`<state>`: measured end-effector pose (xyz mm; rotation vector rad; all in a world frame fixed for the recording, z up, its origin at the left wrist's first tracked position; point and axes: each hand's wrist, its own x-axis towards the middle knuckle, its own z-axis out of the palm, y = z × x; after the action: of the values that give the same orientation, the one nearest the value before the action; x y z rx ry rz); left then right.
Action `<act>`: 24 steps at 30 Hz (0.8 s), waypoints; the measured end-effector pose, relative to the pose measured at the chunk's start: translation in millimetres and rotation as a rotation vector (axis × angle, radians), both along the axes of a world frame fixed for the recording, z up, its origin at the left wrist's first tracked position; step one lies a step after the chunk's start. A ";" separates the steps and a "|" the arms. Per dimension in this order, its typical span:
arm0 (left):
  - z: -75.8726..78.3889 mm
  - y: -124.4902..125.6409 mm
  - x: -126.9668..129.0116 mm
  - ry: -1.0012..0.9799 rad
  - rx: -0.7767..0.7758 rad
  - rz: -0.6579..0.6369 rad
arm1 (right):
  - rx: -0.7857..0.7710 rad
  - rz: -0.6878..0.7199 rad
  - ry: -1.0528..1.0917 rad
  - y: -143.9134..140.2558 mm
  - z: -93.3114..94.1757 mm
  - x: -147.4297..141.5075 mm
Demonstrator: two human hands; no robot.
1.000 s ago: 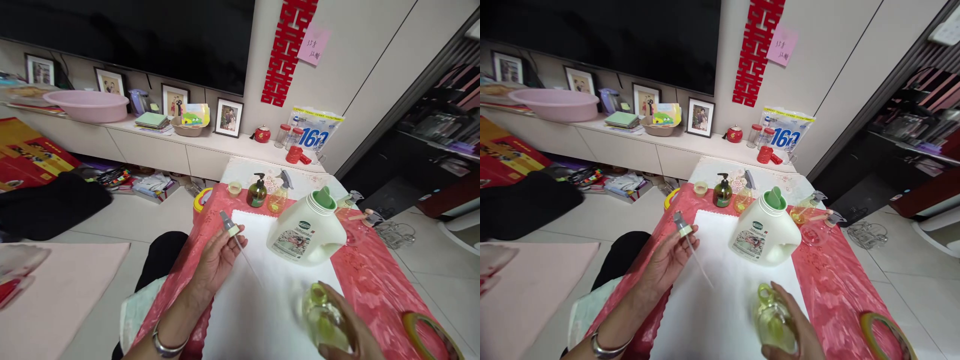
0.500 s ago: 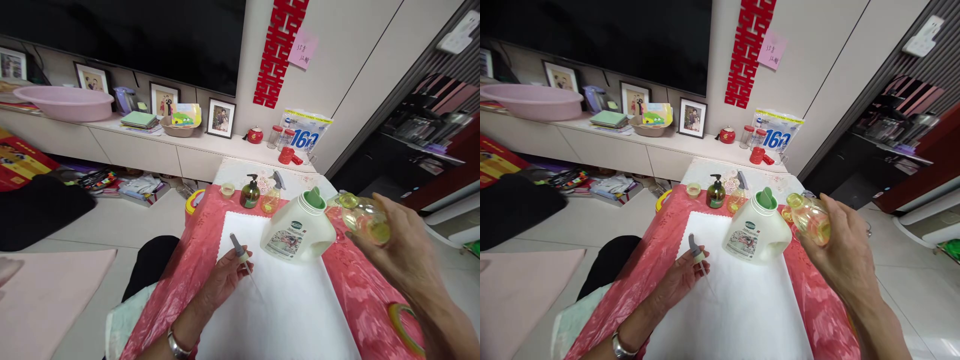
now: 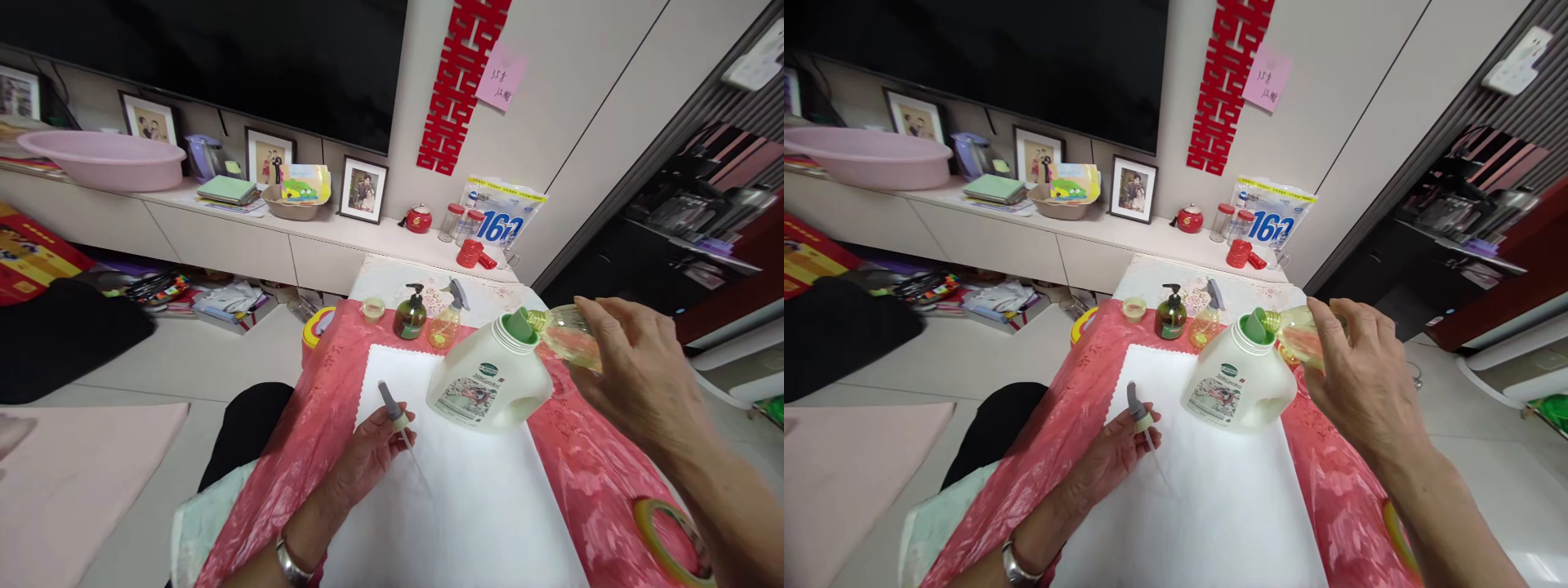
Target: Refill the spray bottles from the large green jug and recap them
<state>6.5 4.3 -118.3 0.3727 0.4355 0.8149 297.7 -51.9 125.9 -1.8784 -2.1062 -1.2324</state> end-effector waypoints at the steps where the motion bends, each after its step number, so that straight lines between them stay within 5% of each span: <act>1: -0.1 0.0 0.0 0.002 0.001 -0.003 | -0.004 -0.006 -0.015 0.5 1.2 -0.8; 24: -1.6 0.2 0.0 -0.030 0.009 -0.008 | -0.073 -0.070 -0.184 6.8 16.7 -2.3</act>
<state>6.5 4.6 -120.0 0.3703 0.4019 0.8141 295.4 -45.1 142.6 -1.9542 -2.2213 -1.4130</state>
